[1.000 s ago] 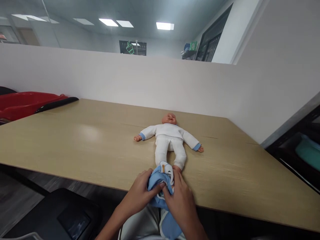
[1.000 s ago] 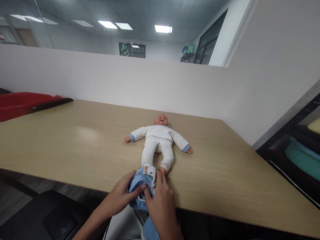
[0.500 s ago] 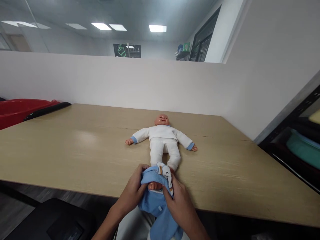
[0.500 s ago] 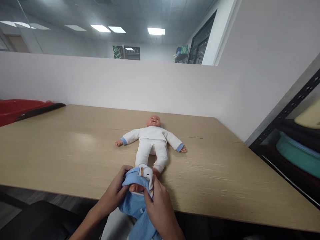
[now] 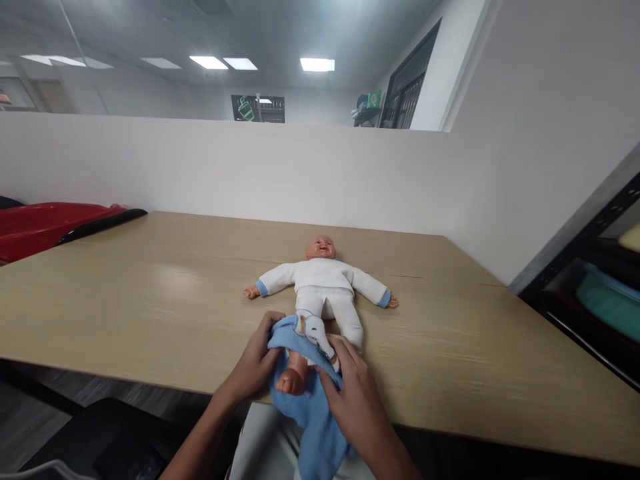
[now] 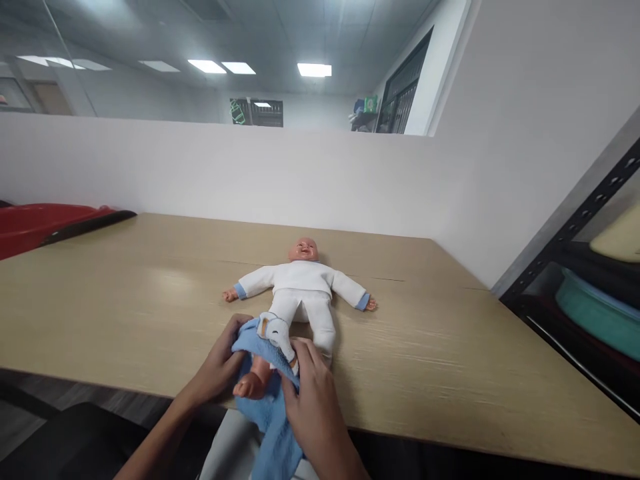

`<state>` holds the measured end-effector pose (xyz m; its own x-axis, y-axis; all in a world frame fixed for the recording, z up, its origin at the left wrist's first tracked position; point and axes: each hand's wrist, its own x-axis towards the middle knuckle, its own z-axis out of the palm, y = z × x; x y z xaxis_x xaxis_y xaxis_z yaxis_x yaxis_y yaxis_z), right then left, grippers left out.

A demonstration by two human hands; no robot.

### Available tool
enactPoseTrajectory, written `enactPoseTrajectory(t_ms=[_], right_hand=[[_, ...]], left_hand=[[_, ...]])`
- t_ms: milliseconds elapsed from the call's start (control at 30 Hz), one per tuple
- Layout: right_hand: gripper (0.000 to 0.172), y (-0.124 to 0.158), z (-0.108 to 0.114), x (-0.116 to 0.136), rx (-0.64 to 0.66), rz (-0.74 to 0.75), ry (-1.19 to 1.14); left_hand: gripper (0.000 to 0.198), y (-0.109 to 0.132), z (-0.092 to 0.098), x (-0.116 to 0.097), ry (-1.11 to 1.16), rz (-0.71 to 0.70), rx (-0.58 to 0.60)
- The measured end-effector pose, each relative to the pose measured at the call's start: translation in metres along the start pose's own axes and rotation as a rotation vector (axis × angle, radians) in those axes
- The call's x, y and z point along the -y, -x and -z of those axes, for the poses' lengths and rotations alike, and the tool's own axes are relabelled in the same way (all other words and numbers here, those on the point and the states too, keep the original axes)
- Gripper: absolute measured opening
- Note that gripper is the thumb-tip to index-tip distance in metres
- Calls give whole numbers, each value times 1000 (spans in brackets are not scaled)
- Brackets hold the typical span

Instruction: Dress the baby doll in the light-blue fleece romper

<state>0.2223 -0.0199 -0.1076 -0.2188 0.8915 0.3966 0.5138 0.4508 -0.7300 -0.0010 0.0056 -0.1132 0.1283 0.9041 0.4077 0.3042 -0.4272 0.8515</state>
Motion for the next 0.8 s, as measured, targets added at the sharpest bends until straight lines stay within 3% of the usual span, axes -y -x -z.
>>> enactPoseTrajectory(t_ms=[100, 233, 367, 533, 667, 800], right_hand=[[37, -23, 11, -3, 63, -50, -93], [55, -49, 26, -10, 149, -80, -263], [48, -46, 40, -11, 169, -117, -244], [38, -23, 45, -19, 155, -157, -215], [37, -15, 32, -28, 73, -169, -307], [44, -17, 19, -26, 7, -210, -362]], left_hand=[[27, -13, 2, 0, 41, 58, 36], [48, -24, 7, 3, 65, 179, 78], [57, -26, 15, 1, 55, 291, 97], [39, -26, 22, -13, 79, 212, 284], [35, -29, 25, -24, 14, 169, 326], [62, -39, 19, -43, -77, 77, 357]])
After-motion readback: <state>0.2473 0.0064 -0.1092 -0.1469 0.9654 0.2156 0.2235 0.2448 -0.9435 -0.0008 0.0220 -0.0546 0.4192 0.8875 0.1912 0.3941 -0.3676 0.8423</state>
